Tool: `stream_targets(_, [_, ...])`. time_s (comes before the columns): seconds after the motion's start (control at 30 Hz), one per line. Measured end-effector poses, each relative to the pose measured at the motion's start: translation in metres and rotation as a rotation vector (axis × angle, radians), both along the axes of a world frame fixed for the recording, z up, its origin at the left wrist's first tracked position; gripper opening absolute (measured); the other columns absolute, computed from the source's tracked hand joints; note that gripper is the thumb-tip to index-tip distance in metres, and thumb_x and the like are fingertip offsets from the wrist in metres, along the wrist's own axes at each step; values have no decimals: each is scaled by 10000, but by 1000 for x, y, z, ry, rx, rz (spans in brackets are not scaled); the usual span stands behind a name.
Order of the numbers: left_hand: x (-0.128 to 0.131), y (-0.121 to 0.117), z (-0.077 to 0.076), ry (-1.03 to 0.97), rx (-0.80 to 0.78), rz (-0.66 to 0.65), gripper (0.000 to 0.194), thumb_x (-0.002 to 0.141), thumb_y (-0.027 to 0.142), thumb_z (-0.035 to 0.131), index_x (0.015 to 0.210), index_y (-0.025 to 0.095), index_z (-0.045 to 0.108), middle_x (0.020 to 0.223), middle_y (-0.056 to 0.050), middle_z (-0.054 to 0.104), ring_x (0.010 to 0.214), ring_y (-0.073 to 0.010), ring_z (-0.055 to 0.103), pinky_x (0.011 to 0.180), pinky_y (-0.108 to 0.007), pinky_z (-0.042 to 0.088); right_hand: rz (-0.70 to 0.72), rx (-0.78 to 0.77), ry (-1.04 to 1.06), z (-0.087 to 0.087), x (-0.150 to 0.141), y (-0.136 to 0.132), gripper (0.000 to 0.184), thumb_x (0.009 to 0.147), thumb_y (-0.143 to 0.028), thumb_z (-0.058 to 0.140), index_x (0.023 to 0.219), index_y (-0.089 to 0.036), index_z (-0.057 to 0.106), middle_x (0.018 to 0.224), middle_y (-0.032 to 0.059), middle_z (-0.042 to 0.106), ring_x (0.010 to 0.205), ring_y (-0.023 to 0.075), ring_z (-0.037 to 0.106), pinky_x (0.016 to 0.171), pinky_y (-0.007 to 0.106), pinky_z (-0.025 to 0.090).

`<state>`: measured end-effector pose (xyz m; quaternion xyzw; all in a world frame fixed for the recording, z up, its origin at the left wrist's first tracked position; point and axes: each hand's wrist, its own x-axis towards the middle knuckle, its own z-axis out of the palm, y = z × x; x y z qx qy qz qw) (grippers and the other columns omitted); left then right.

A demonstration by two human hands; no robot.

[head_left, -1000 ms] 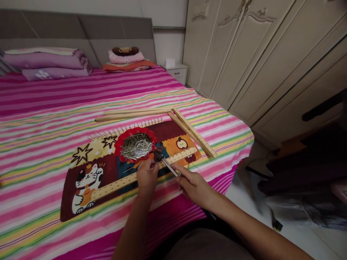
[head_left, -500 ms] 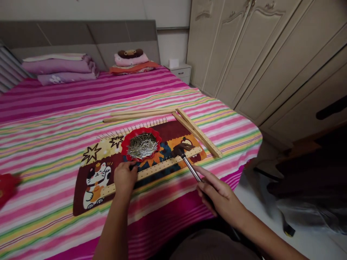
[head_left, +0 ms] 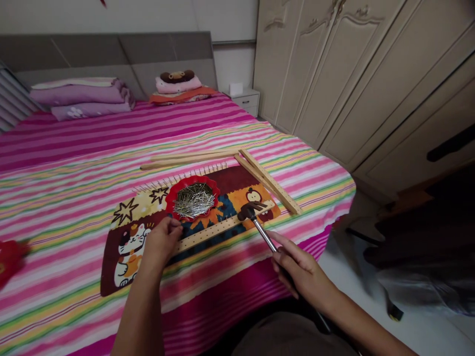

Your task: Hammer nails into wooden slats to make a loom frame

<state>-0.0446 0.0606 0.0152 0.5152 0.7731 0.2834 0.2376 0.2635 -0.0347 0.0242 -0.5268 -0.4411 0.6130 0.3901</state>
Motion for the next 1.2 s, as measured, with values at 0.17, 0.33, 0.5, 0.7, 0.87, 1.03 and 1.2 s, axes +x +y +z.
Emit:
stream_targets(0.17, [26,-10,18,-570,70,-21,308,541,403,666,747,177,695,699,-43,697,705,-184,645,687,-310,520,3,-12,3,-2,0,-2,558,847,-418,529,1372,-244,457,674,-58,536,335,35,392,302,154,263])
stream_targets(0.33, [52,-11,8,-740,-47,-163,419,439,390,787,782,160,717,750,-66,721,703,-184,656,710,-344,539,-6,-23,9,-2,1,-3,563,840,-415,532,1372,-248,458,674,-59,529,336,36,388,299,150,255])
stream_targets(0.5, [65,-9,-13,-679,-29,-112,419,441,440,790,740,157,711,630,-29,684,584,-157,614,592,-301,518,-29,-45,13,-1,2,-2,560,837,-420,531,1368,-256,462,671,-61,532,339,42,396,297,153,261])
stream_targets(0.7, [65,-3,-23,-465,148,-13,294,560,427,712,735,191,736,784,-37,707,718,-165,624,670,-289,514,-15,-61,14,-3,1,-1,583,835,-409,520,1385,-234,442,667,-64,525,342,37,391,302,152,259])
stream_targets(0.87, [71,3,-29,-780,105,126,323,498,350,738,753,157,700,670,-11,674,592,-128,603,636,-296,533,-24,-73,3,-4,1,-1,577,838,-406,519,1384,-236,443,663,-65,522,340,36,384,303,150,250])
stream_targets(1.03, [75,3,-37,-713,164,117,344,502,383,738,750,152,679,613,11,639,545,-101,551,542,-232,473,-13,-80,6,-3,1,0,584,831,-403,521,1384,-233,441,653,-69,521,332,35,386,300,151,250])
stream_targets(1.2, [74,1,-42,-636,184,85,351,544,424,711,772,158,683,633,13,640,547,-99,524,541,-226,448,8,-78,9,-5,-1,0,607,821,-403,522,1392,-219,430,639,-72,520,325,31,375,298,148,241])
